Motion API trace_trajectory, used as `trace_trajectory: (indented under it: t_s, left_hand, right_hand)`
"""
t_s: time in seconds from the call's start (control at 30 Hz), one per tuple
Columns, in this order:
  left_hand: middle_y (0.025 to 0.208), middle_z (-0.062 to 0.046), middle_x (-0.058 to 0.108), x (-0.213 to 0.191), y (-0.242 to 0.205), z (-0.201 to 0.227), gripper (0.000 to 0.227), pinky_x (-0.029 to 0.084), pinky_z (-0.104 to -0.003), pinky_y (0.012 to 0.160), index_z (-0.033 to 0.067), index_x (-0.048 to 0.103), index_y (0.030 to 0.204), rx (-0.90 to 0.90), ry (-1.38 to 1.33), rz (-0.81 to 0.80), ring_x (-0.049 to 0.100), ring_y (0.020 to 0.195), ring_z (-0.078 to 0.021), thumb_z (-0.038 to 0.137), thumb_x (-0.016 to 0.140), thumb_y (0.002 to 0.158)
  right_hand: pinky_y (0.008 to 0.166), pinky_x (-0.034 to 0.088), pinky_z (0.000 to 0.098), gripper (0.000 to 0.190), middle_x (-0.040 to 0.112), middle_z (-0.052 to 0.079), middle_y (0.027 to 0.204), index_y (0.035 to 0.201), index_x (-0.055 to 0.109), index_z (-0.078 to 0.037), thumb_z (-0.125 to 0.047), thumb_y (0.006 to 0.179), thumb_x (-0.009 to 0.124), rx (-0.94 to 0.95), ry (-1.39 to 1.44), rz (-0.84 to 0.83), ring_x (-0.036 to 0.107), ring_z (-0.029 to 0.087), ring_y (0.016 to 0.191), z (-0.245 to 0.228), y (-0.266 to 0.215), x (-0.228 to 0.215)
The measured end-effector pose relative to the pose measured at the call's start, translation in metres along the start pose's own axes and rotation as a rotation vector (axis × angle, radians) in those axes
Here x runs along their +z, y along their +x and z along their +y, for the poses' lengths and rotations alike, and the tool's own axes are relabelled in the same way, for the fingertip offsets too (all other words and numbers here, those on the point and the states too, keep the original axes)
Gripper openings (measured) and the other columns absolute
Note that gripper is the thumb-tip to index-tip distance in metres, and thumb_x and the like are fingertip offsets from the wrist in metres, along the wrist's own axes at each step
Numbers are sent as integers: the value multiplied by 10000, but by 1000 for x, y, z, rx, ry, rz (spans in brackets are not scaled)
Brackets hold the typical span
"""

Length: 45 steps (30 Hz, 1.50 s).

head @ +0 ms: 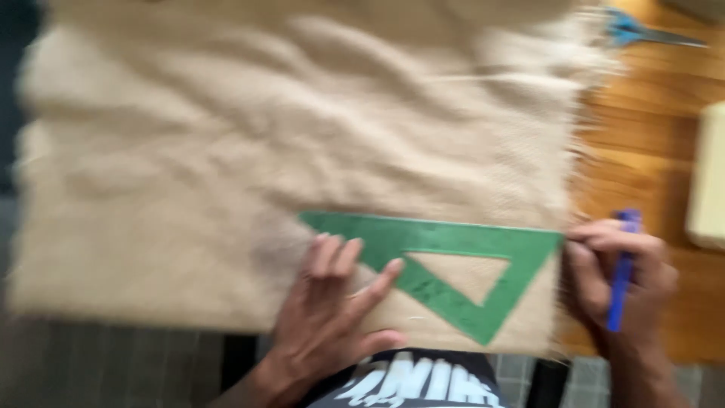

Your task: Measuring, marking, and cutting a piece of faux fur fabric using a ruler, pen, and scissors.

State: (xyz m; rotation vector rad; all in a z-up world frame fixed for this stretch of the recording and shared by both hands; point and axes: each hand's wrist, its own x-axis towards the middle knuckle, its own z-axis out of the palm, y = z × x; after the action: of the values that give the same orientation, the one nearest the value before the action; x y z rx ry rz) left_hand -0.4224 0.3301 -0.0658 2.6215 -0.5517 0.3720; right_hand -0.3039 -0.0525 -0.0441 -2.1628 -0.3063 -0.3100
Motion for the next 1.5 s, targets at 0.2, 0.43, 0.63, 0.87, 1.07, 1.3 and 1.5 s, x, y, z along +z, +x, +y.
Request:
trace_trajectory:
  t_s: [0.2,0.43,0.63,0.87,1.07,1.3,1.5]
  left_hand:
    - [1574,-255,539,4,3,-1,902,444,-663,1363,336,671,1649,-4,166,23,493,1487,-461,964,477,1031]
    - [1581,-238,541,8,-2,-1,927,494,-662,1350,368,642,1658,-37,182,46,498,1492,-456,997,482,996]
    - [1600,-238,521,8,-3,-1,940,485,-660,1358,374,631,1671,-39,178,22,479,1505,-452,1005,522,983]
    - [1580,-254,494,2,2,-1,891,397,-694,1355,283,666,1654,-29,46,1,488,1486,-502,919,568,1036]
    - [1561,-274,546,2,4,1,878,442,-720,1336,267,650,1664,-36,37,24,525,1453,-498,881,610,1037]
    - [1531,-272,570,-4,6,3,844,429,-703,1361,226,664,1651,-38,12,66,540,1469,-495,834,515,1085]
    - [1563,-261,559,-5,6,3,819,374,-675,1388,214,696,1638,-50,-5,37,515,1503,-499,800,562,1082]
  right_hand:
    - [1055,627,500,166,837,220,1085,1082,566,-52,-20,1117,725,-250,-49,-37,769,372,1037,4,14,-9]
    - [1000,628,488,191,864,183,1109,1061,581,-66,20,1114,742,-336,-138,-67,760,376,979,5,14,-7]
    - [1005,623,489,181,864,201,1119,1073,585,-67,12,1121,741,-331,-136,-74,767,369,986,5,13,-7]
    - [1020,598,433,122,810,237,1228,1205,791,-41,71,1158,802,-245,-217,-40,761,328,1054,4,2,-10]
    - [1141,602,502,168,812,368,1215,1154,624,70,180,1204,741,-271,-96,-71,816,445,1187,39,-8,-13]
    - [1377,486,476,220,817,251,1331,1207,561,11,149,1313,695,-205,-109,-112,739,357,1282,63,-19,-15]
    - [1456,397,490,253,788,279,1333,1285,464,-29,181,1276,605,-238,-76,-176,669,347,1339,86,-18,-26]
